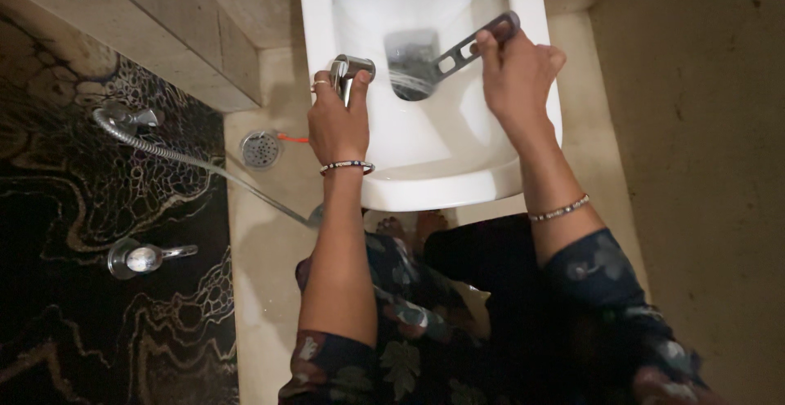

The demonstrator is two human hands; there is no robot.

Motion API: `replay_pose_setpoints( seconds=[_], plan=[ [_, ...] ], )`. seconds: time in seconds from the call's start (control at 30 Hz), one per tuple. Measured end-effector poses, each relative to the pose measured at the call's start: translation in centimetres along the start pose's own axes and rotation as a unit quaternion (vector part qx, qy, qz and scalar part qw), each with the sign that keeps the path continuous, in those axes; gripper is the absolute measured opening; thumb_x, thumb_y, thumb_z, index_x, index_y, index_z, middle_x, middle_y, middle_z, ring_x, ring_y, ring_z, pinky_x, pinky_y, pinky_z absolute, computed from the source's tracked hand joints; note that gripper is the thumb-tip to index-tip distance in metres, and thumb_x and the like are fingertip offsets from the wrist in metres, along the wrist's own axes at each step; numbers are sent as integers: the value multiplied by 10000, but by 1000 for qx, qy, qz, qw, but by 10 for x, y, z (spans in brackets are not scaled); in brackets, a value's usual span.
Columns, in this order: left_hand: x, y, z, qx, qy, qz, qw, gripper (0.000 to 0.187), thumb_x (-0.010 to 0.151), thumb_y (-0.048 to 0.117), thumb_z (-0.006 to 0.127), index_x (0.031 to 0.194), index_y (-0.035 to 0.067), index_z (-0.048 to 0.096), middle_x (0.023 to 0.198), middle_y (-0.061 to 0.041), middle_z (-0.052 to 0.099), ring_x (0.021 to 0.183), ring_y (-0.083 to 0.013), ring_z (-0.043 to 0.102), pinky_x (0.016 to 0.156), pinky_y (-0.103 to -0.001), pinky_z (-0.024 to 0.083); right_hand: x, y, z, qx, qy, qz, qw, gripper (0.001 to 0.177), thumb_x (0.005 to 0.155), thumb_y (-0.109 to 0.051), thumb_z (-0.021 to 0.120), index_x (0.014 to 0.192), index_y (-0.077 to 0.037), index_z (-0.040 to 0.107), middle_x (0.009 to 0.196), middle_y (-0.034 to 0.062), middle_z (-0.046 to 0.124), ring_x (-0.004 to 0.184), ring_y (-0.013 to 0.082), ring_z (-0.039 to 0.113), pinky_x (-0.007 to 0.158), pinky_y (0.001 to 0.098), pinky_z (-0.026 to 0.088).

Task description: The person scrubs the inside of a white toilet bowl using a handheld bidet sprayer and a toilet brush. They alternate between spraying water and scrubbing the bowl surfaces.

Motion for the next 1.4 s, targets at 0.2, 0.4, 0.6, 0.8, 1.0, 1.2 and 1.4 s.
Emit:
replay_pose_setpoints(
  seconds=[0.2, 0.4, 0.6, 0.8, 1.0, 1.2, 1.4],
  plan=[
    [3, 1, -3, -8, 14, 23, 1000, 506, 945, 541, 662, 1157, 87, 589, 983, -208, 740, 914, -442, 702, 726, -537, 517, 0, -9, 14, 18, 84, -57, 995, 257, 949, -370, 709, 921, -128, 788, 717, 34, 748, 657, 243, 688, 778, 481, 378],
    [2, -6, -3, -27, 18, 8, 999, 487, 916, 539, 661, 1150, 114, 614, 1015, -177, 750, 936, -421, 706, 756, -521, 519, -12, -32, 12, 57, 27, -78, 995, 290, 961, -372, 715, 906, -96, 786, 721, 57, 748, 667, 220, 685, 823, 438, 419],
    [6, -10, -4, -8, 22, 9, 1000, 545, 942, 565, 673, 1134, 64, 578, 1022, -193, 740, 943, -439, 700, 755, -529, 517, -7, 2, -18, 352, 58, 64, 932, 290, 1019, -328, 624, 1065, -57, 717, 798, 45, 755, 747, 142, 723, 689, 322, 579],
    [6, -8, -9, -17, 30, -10, 999, 527, 929, 555, 655, 1158, 87, 576, 976, -170, 751, 905, -405, 725, 763, -522, 519, -7, 25, -17, 523, 99, 96, 841, 330, 1053, -349, 575, 1116, -41, 675, 862, 58, 758, 838, 143, 764, 749, 317, 640],
    [5, -1, -15, -1, 49, 5, 999, 499, 948, 545, 662, 1122, 86, 576, 981, -164, 755, 918, -421, 713, 752, -529, 517, -8, 12, -21, 536, 74, 69, 838, 349, 1072, -390, 597, 1039, -45, 630, 868, 46, 714, 812, 147, 739, 741, 330, 621],
    [4, -2, -13, 9, 37, -5, 999, 508, 962, 555, 651, 1121, 82, 556, 978, -174, 750, 932, -426, 709, 757, -538, 510, -4, 11, -49, 528, 92, 66, 842, 355, 1048, -417, 600, 997, -67, 628, 831, 51, 726, 787, 147, 761, 718, 328, 636],
    [5, -3, -15, 20, 49, -4, 999, 509, 958, 559, 650, 1118, 87, 547, 956, -167, 748, 901, -425, 709, 735, -540, 506, -5, -4, -58, 511, 77, 30, 856, 363, 1067, -417, 608, 1007, -60, 642, 857, 36, 711, 800, 134, 755, 733, 315, 634]
  ],
)
Point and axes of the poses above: each hand's wrist, its own x-axis towards the middle knuckle, its own z-axis out of the palm, y = z × x, the point moved 10 cm from there along x, towards the middle knuckle
